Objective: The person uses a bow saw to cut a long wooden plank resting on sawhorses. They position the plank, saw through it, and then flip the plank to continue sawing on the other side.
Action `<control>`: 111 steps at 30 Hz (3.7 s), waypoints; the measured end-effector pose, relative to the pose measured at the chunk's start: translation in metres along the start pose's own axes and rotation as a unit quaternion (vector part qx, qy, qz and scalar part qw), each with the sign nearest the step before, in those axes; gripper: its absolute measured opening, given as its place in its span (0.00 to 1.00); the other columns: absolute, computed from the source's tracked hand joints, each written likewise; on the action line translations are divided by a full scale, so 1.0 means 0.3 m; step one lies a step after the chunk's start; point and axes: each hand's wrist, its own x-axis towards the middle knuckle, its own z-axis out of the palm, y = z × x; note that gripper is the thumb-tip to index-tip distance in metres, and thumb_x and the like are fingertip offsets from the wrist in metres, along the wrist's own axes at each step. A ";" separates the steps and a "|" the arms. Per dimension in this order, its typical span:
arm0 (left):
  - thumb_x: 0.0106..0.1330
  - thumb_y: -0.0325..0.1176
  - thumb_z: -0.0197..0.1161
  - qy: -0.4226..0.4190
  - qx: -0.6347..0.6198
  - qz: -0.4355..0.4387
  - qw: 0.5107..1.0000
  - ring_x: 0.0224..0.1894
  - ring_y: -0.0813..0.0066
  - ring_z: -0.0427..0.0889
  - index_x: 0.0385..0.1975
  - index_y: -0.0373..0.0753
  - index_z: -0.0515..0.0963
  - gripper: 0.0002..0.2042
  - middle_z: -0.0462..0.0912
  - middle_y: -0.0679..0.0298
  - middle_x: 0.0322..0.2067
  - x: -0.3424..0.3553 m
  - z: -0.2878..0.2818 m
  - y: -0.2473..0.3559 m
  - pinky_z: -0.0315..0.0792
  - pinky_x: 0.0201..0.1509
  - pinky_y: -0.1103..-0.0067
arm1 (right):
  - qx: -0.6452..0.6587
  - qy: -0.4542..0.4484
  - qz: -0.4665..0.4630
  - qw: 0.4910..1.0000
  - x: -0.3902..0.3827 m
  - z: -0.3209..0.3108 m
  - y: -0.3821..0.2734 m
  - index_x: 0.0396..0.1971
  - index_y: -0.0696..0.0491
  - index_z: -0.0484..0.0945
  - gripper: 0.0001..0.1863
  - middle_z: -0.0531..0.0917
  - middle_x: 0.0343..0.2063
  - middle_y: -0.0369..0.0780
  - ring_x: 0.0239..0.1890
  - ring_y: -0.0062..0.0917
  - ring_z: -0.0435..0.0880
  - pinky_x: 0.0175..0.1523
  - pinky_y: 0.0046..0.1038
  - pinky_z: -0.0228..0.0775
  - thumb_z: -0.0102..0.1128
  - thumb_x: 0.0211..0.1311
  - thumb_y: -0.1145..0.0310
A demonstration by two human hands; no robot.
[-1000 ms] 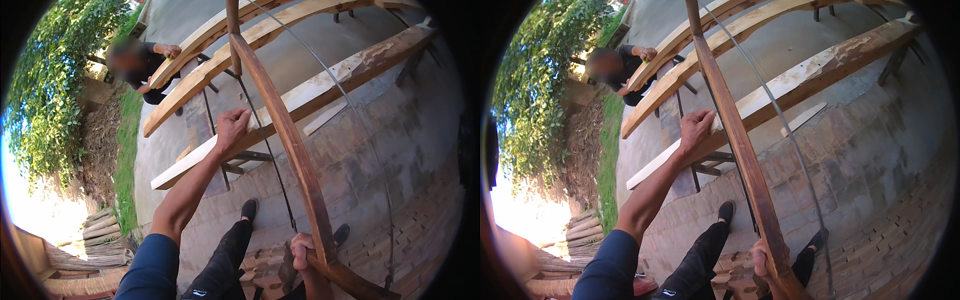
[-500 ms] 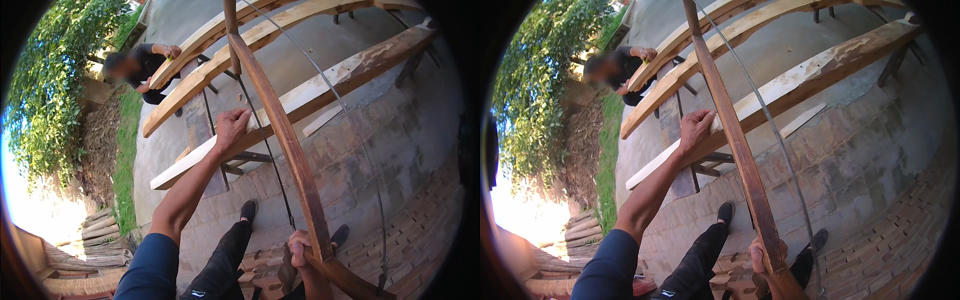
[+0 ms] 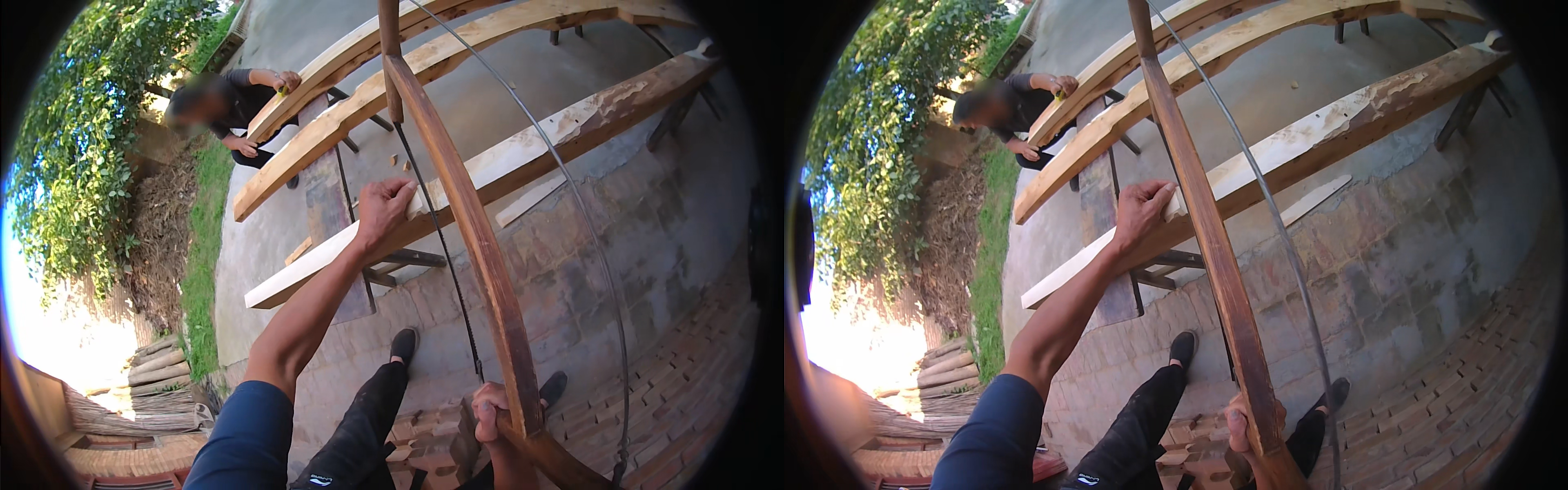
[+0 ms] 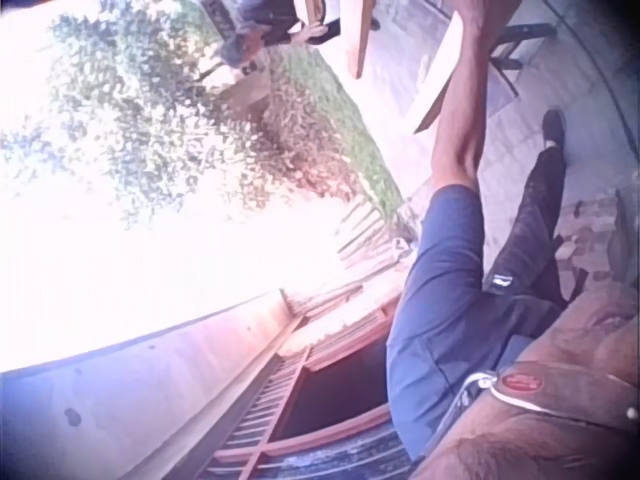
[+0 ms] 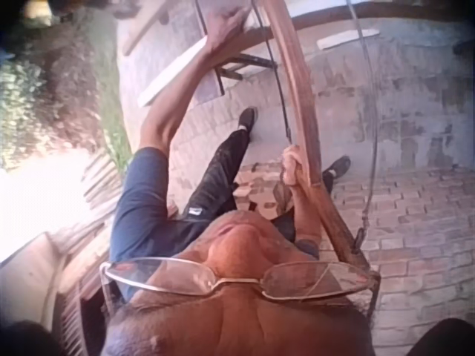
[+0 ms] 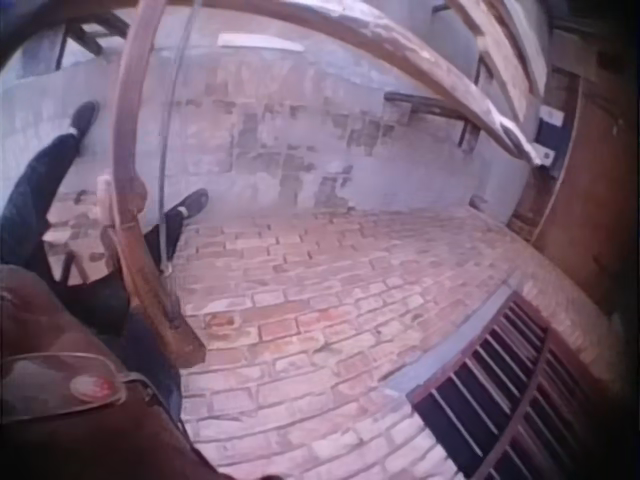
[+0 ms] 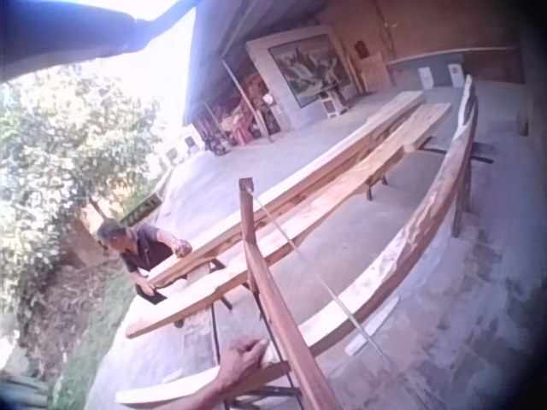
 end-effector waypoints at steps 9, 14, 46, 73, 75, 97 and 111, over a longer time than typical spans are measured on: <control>0.79 0.38 0.66 0.002 0.025 -0.012 1.000 0.27 0.86 0.79 0.45 0.31 0.91 0.14 0.87 0.69 0.26 -0.008 -0.002 0.029 0.74 0.31 0.79 | -0.001 0.000 0.004 1.000 -0.107 -0.028 -0.043 0.23 0.51 0.76 0.14 0.77 0.21 0.37 0.25 0.27 0.79 0.33 0.30 0.71 0.60 0.71 0.64; 0.79 0.38 0.66 0.002 0.017 0.003 1.000 0.27 0.86 0.79 0.45 0.31 0.91 0.14 0.88 0.69 0.26 -0.014 -0.009 0.037 0.74 0.31 0.79 | 0.061 0.021 -0.017 0.998 0.031 0.053 -0.058 0.18 0.54 0.68 0.23 0.72 0.16 0.38 0.16 0.26 0.70 0.25 0.28 0.61 0.53 0.75 0.58; 0.76 0.37 0.67 0.014 -0.005 -0.007 1.000 0.24 0.82 0.83 0.42 0.33 0.90 0.12 0.88 0.60 0.22 -0.009 0.006 0.019 0.76 0.31 0.75 | -0.014 0.017 -0.055 0.998 -0.192 -0.046 -0.050 0.22 0.52 0.73 0.17 0.76 0.18 0.35 0.21 0.27 0.77 0.31 0.30 0.71 0.57 0.71 0.61; 0.79 0.37 0.66 0.009 -0.005 -0.015 1.000 0.26 0.86 0.78 0.46 0.32 0.91 0.13 0.87 0.70 0.26 -0.021 -0.022 0.013 0.72 0.31 0.79 | -0.010 -0.014 -0.022 1.000 -0.136 -0.074 -0.112 0.19 0.52 0.69 0.20 0.74 0.17 0.36 0.19 0.26 0.74 0.28 0.29 0.63 0.56 0.72 0.60; 0.79 0.36 0.66 0.008 0.025 -0.011 1.000 0.27 0.86 0.79 0.46 0.31 0.91 0.13 0.87 0.69 0.26 -0.016 -0.017 0.032 0.73 0.30 0.79 | -0.013 -0.011 -0.020 1.000 -0.130 -0.083 -0.118 0.19 0.52 0.69 0.19 0.74 0.18 0.36 0.20 0.26 0.74 0.30 0.29 0.64 0.57 0.72 0.61; 0.80 0.37 0.66 -0.004 0.001 -0.021 1.000 0.26 0.87 0.77 0.46 0.32 0.91 0.14 0.85 0.72 0.25 -0.009 -0.021 0.026 0.71 0.29 0.80 | 0.003 0.004 0.008 1.000 -0.096 -0.047 -0.008 0.22 0.51 0.76 0.14 0.79 0.21 0.35 0.30 0.26 0.83 0.38 0.32 0.74 0.60 0.69 0.63; 0.80 0.37 0.66 -0.007 -0.014 -0.015 1.000 0.29 0.87 0.78 0.46 0.33 0.91 0.13 0.87 0.71 0.27 -0.013 -0.010 0.042 0.73 0.32 0.80 | 0.026 -0.002 -0.001 1.000 -0.059 -0.063 0.006 0.26 0.52 0.82 0.11 0.81 0.22 0.37 0.25 0.30 0.81 0.36 0.33 0.76 0.64 0.68 0.64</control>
